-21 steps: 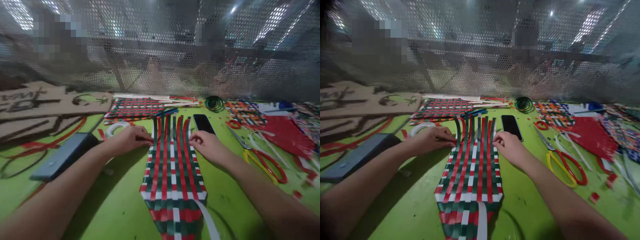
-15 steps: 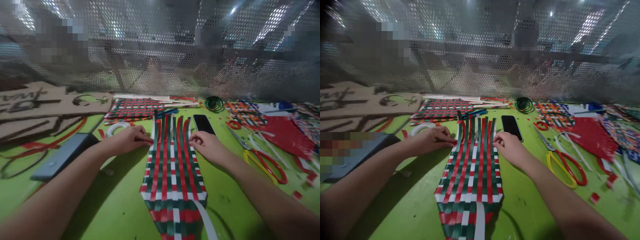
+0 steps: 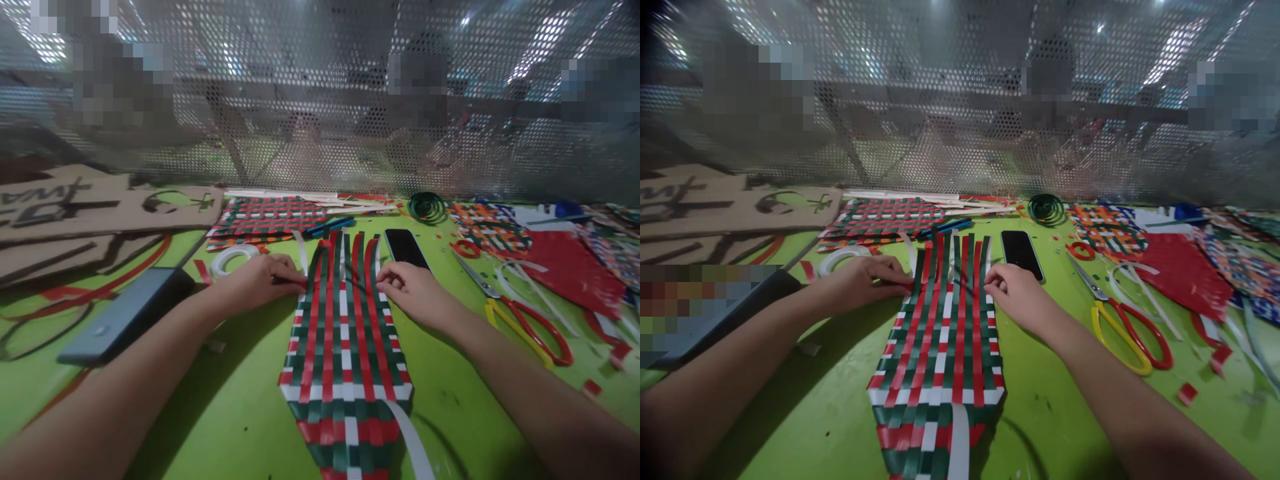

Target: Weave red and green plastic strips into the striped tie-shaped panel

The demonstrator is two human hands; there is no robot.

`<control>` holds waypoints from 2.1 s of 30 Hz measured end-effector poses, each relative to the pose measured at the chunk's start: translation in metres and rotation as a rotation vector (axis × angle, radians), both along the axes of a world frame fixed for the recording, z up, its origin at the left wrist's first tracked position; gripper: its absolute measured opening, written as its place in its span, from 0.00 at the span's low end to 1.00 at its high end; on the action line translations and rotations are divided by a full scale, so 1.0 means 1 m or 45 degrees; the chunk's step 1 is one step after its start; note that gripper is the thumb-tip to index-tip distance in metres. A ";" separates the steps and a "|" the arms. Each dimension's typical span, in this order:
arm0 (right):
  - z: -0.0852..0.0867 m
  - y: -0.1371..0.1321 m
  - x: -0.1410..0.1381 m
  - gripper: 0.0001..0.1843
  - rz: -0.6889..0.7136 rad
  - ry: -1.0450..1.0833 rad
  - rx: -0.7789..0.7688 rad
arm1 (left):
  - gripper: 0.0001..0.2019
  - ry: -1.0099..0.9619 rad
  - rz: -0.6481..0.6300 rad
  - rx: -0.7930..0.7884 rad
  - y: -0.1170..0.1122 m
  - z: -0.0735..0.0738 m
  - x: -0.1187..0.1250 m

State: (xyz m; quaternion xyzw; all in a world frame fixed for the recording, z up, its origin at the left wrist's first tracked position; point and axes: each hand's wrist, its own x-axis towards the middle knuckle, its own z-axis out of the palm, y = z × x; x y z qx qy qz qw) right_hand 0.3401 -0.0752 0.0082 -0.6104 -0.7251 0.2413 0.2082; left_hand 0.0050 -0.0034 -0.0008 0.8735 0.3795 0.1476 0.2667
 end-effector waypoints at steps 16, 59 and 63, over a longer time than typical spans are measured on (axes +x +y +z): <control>-0.001 0.000 0.001 0.04 0.004 0.001 0.003 | 0.16 0.097 -0.101 -0.099 -0.006 0.015 -0.002; 0.001 -0.001 0.001 0.04 0.016 0.025 0.013 | 0.21 0.148 0.027 -0.163 -0.003 0.018 0.015; -0.001 0.000 0.001 0.04 0.018 0.018 0.007 | 0.22 0.173 0.090 -0.091 -0.005 0.018 0.020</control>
